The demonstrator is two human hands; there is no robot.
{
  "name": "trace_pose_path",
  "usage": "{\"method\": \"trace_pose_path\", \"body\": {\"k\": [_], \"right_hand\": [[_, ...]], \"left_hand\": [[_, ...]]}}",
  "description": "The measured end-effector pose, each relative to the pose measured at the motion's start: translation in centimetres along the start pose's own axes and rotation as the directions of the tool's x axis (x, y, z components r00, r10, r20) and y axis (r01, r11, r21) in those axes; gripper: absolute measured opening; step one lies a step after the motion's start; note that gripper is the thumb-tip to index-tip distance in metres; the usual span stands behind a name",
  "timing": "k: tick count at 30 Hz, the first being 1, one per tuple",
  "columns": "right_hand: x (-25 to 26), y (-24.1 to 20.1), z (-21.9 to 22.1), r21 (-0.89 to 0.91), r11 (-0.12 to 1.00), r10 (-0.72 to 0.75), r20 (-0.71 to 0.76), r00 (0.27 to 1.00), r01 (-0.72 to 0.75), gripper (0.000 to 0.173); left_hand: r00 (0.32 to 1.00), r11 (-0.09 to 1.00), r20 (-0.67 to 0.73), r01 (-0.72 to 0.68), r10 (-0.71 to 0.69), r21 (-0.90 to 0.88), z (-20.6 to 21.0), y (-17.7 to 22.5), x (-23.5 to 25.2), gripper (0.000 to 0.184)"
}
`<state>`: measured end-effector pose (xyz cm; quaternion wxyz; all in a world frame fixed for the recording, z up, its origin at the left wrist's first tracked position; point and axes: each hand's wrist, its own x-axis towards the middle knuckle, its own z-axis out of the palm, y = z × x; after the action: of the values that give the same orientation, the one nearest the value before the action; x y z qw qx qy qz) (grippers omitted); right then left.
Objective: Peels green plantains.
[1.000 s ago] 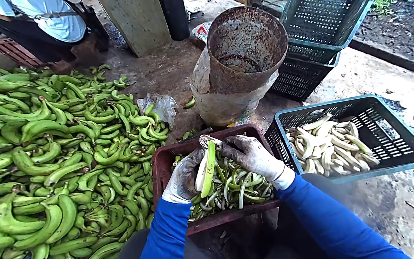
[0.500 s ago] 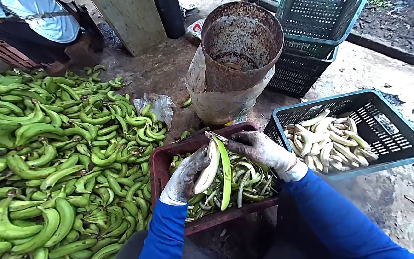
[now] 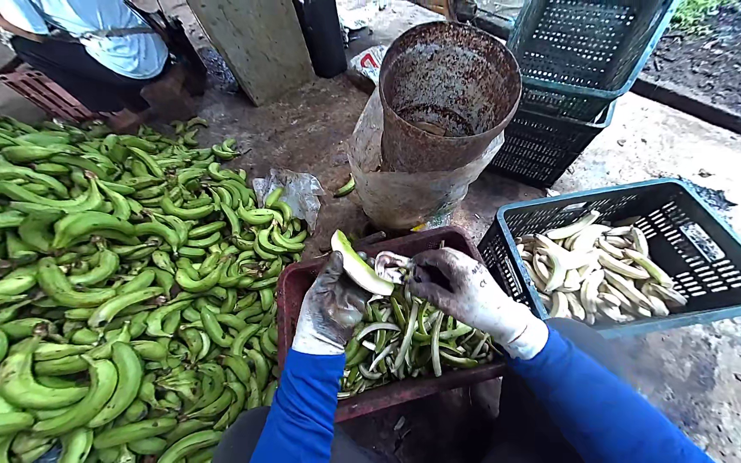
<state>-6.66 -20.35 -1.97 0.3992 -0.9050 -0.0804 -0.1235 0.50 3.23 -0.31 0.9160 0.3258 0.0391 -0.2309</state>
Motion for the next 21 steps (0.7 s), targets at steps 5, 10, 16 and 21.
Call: {"method": "trace_pose_path", "body": {"k": [5, 10, 16, 21], "right_hand": [[0.2, -0.3, 1.3, -0.014, 0.988, -0.156, 0.053, 0.986, 0.157, 0.043], [0.6, -0.7, 0.4, 0.054, 0.99, -0.131, 0.038, 0.991, 0.129, 0.038], [2.7, 1.6, -1.8, -0.104, 0.974, 0.193, -0.08, 0.978, -0.201, 0.042], [0.7, 0.5, -2.7, 0.031, 0.998, 0.06, 0.025, 0.998, -0.06, 0.041]], "left_hand": [[0.993, 0.997, 0.098, 0.071, -0.069, -0.012, -0.6, 0.3, -0.2, 0.039], [0.912, 0.972, 0.347, 0.172, -0.218, 0.157, -1.1, 0.1, -0.5, 0.036], [0.919, 0.93, 0.316, 0.118, -0.235, 0.348, -0.4, -0.1, -1.0, 0.05], [0.986, 0.953, 0.15, 0.017, -0.065, 0.304, -0.4, 1.4, -0.3, 0.034]]}}
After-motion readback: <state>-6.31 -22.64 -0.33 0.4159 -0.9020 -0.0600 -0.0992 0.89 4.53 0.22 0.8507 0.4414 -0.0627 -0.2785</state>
